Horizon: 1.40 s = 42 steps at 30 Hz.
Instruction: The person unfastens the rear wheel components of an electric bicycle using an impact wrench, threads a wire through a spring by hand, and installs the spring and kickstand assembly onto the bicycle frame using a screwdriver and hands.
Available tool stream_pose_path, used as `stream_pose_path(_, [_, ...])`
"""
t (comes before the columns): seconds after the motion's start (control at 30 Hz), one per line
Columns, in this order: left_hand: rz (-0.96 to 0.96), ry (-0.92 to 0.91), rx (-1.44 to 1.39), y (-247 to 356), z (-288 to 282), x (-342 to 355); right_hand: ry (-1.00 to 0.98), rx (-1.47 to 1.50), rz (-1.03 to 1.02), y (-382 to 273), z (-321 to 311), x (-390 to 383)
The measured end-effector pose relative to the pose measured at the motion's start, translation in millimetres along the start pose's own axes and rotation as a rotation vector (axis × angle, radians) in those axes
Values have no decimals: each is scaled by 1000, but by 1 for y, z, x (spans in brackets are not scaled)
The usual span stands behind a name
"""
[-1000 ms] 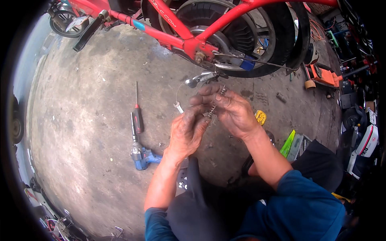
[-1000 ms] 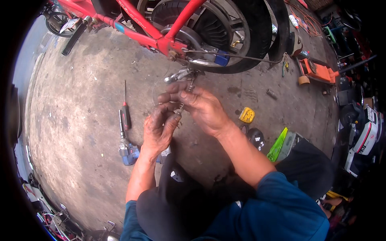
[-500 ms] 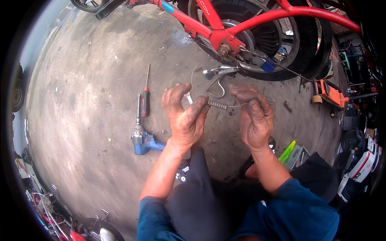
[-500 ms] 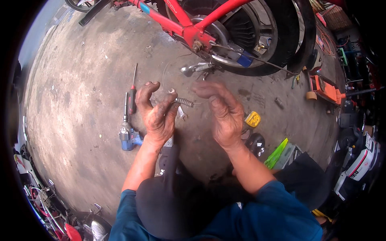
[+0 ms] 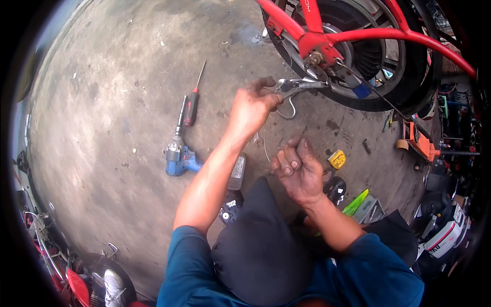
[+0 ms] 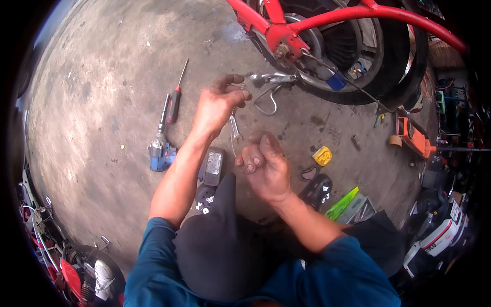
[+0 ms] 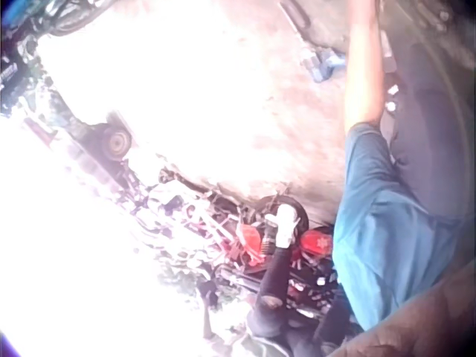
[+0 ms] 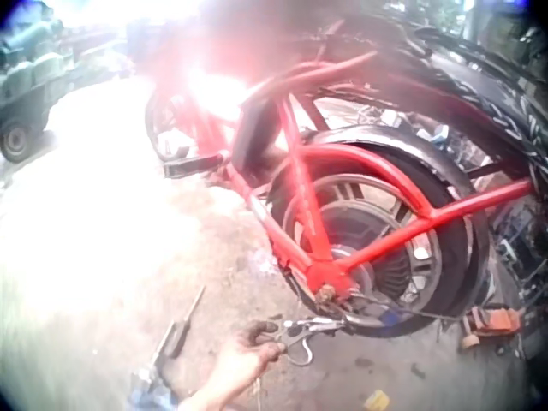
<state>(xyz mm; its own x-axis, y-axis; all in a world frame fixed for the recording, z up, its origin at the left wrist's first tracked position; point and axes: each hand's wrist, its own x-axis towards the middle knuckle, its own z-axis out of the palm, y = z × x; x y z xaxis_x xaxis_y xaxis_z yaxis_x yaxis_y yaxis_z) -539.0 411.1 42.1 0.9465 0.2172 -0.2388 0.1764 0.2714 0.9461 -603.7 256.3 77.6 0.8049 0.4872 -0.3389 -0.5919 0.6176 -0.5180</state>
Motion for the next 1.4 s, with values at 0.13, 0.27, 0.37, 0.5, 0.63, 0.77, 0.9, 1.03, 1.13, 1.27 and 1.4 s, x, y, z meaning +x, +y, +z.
stream_pose_path(0.13, [-35, 20, 115, -5, -2, 80, 92, -111, 128, 1, -20, 3])
stream_pose_path(0.27, [-227, -20, -105, 4, 15, 107, 366, -231, 130, -40, -58, 23])
stream_pose_path(0.37, [-174, 75, -386, -1, 29, 119, 399, -313, 83, -55, -56, 23])
stream_pose_path(0.5, [-69, 91, -588, -9, 37, 123, 387, -328, 151, -44, -54, 21])
stream_pose_path(0.63, [-18, 172, -580, -12, 46, 127, 423, -280, 99, -46, -77, 20])
stream_pose_path(0.77, [-20, 144, -610, -14, 40, 131, 462, -256, 82, -46, -86, 14])
stream_pose_path(0.9, [-48, -23, -669, -16, 22, 132, 435, -469, 114, -42, -70, 11])
stream_pose_path(1.03, [-63, 160, -437, -8, 8, 98, 426, -678, 246, -46, -66, 21])
stream_pose_path(1.13, [-229, 111, -74, -19, -2, 42, 492, -647, 306, -40, -53, 24])
stream_pose_path(1.27, [-383, -332, 83, -31, -14, -25, 352, -378, 325, -8, -52, 33])
stream_pose_path(1.4, [-386, -264, 52, -27, -24, -50, 282, 215, 307, 38, -61, 23])
